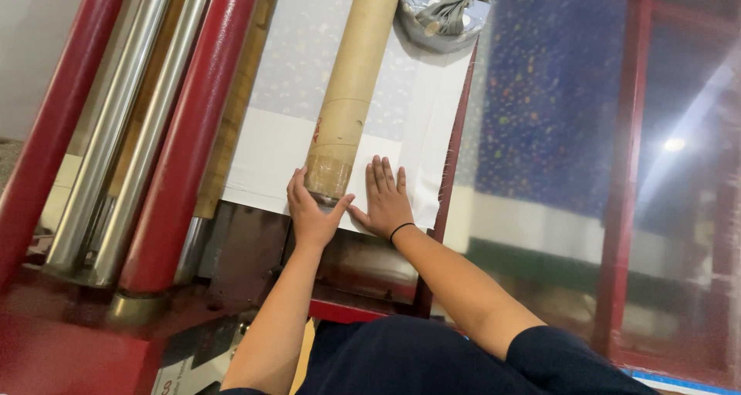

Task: Aligning and flattening fabric on a heat press or laminating machine in a print shop environment.

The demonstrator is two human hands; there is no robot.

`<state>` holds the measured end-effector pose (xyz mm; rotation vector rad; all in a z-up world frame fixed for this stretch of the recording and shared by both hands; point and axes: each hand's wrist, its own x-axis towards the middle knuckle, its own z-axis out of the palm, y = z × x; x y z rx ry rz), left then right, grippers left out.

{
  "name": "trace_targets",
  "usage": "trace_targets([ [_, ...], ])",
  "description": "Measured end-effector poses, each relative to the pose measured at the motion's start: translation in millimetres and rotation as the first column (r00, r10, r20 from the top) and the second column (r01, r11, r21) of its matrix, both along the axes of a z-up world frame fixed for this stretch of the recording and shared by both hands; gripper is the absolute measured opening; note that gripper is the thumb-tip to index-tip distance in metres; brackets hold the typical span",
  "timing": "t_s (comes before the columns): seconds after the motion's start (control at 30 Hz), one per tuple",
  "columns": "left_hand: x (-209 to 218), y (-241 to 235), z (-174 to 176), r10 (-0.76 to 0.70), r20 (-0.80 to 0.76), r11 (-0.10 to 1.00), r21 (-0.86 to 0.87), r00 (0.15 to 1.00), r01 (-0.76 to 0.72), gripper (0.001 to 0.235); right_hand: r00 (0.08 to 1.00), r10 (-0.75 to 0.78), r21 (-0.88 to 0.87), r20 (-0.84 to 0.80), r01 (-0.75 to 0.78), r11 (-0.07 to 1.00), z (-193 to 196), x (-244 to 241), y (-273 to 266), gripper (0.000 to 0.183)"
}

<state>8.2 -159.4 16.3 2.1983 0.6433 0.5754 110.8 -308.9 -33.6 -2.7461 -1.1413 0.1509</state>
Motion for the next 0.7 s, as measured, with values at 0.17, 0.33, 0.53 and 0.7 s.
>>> trace_targets([
  [0.17, 1.4, 2.8, -6.1, -0.006, -0.052, 0.999, -0.031, 0.999, 0.004, 0.111, 1.000, 0.000, 0.034, -0.006, 0.001, 0.999, 0.1, 0.2, -0.4, 0.105],
  [0.33, 3.0, 0.9, -3.0, 0.005, -0.047, 0.998, -0.066, 0.999, -0.008, 0.110, 1.000, 0.007, 0.025, -0.016, -0.007, 1.000, 4.6, 0.3, -1.5, 0.106],
  [0.53, 3.8, -0.3, -8.4, 0.019, -0.050, 0.998, -0.052, 0.999, -0.021, 0.109, 1.000, 0.023, 0.030, -0.014, -0.022, 0.999, 2.3, 0.8, -4.2, 0.105],
  [0.7, 4.6, -4.1, -8.9, 0.035, -0.047, 0.996, -0.076, 0.998, -0.038, 0.111, 0.999, 0.025, 0.038, -0.032, -0.023, 0.999, 5.4, 1.5, -4.5, 0.105],
])
